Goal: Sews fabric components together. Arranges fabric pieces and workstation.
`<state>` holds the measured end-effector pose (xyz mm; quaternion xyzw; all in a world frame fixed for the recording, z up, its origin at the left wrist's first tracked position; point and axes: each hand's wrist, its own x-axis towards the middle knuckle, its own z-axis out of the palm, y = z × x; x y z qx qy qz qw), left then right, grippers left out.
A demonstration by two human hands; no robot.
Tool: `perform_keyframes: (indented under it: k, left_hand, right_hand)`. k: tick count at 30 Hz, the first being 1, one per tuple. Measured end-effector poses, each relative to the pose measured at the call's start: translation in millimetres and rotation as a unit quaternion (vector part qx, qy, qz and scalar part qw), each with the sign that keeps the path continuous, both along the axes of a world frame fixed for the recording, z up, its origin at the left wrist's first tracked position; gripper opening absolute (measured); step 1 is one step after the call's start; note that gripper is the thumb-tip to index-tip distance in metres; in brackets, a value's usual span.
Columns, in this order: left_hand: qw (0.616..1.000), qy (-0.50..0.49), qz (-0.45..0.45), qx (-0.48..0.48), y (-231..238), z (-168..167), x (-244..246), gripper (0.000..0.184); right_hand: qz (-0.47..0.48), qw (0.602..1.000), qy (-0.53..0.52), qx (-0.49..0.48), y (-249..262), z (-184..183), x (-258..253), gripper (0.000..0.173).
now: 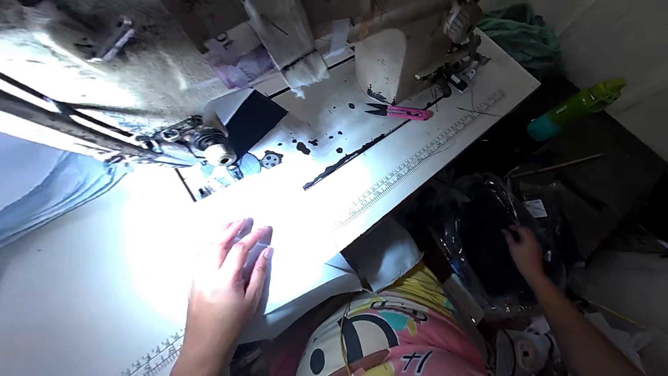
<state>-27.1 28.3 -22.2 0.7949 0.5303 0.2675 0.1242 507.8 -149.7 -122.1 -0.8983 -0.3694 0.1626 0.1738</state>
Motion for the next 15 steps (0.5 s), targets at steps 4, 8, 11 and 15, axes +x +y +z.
perform_keyframes:
  k: [4, 8, 11, 15]
  left_hand:
    - [1.000, -0.006, -0.001, 0.024, 0, 4, 7, 0.032]
    - [1.000, 0.000, -0.004, 0.018, -1, 7, 15, 0.028]
    - [1.000, -0.009, -0.013, 0.021, -8, 9, 23, 0.027]
    - [0.999, -0.023, -0.006, 0.026, -14, 14, 25, 0.025]
  right_hand:
    - [0.173, 0.980, 0.089, 0.042, 86, 117, -37, 0.038]
    - [0.610, 0.705, 0.360, 0.009, 155, 203, -119, 0.019]
    - [0.738, 0.581, 0.337, -0.075, 218, 208, -207, 0.021]
    - [0.636, 0.763, 0.117, 0.007, 271, 178, -286, 0.035]
